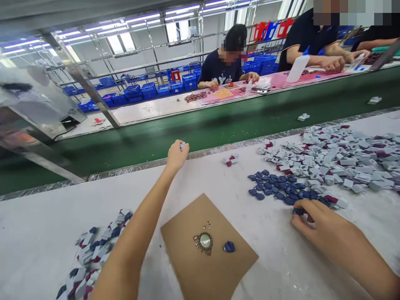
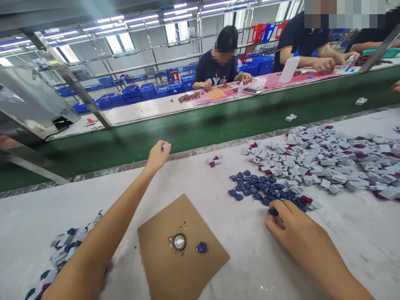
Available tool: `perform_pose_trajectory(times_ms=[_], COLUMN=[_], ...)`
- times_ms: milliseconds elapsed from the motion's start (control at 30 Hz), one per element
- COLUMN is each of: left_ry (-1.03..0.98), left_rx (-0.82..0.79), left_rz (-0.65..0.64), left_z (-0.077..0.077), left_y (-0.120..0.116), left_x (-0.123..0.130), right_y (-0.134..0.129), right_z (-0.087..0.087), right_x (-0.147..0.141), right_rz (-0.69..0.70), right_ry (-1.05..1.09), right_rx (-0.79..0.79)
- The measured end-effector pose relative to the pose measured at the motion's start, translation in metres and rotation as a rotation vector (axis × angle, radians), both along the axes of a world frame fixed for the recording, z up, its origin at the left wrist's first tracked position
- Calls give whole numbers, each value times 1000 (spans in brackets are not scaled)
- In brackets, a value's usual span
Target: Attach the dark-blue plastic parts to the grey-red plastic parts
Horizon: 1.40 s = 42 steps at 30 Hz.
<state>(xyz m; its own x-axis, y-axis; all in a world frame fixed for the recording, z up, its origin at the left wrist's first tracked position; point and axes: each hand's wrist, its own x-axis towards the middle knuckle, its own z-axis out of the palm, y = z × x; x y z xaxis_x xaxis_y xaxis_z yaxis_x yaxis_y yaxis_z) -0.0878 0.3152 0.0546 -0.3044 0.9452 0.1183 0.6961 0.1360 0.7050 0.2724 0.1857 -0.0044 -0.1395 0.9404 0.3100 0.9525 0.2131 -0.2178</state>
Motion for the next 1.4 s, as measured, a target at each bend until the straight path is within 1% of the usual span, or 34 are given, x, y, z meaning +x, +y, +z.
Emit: perform_pose_trajectory(times_ms=[100,167,233,300,333,367,467,533,567,733,800,867,967,1067,1167,1233,1267,1333,1400], left_ry=[-219,-376,-520,-629,-670,-703,-774,-811,-832,-921,-935,-943,-943,-971,-1108,-1187,-1196,-1165,-1131], left_rx=[-31,-68,-106,-125,-119,-102,-16,38,61,133,141,138,109,53,32,1,-16,-41,-42], left_rz=[46,50,35,31,43,64,158,211,235,357,385,395,357,274,174,125,122,156,197], left_z=[17,20,17,7,1,-6,-24,-30,-32,-29,-29,-31,-34,-32,-27,-23,-22,-23,-25], left_y=[-64,-114,-163,-204,-221,-235,-262,-272,-276,-292,-297,-301,-303,-300,-297,-295,-294,-292,-290], left_x=[-10,-10,-4,7,12,17,27,29,29,26,26,27,34,45,56,61,62,62,59], right_y=[-10,-22,-36,-48,-52,-54,-54,-49,-46,-25,-18,-15,-20,-37,-55,-62,-62,-58,-51], right_z=[12,20,26,29,29,28,25,25,26,32,33,33,39,47,50,49,48,48,47], right_x=[-21,-45,-73,-97,-106,-112,-116,-113,-112,-121,-126,-127,-128,-132,-142,-148,-150,-152,-151], right_rz=[157,296,464,590,619,619,504,453,459,601,629,632,628,686,799,788,753,710,765], right_ry=[78,195,280,270,235,192,90,55,42,-55,-93,-94,15,181,211,203,196,164,115], right_rx=[-91,-134,-169,-191,-188,-175,-92,-88,-109,-305,-366,-381,-359,-364,-285,-234,-241,-274,-284])
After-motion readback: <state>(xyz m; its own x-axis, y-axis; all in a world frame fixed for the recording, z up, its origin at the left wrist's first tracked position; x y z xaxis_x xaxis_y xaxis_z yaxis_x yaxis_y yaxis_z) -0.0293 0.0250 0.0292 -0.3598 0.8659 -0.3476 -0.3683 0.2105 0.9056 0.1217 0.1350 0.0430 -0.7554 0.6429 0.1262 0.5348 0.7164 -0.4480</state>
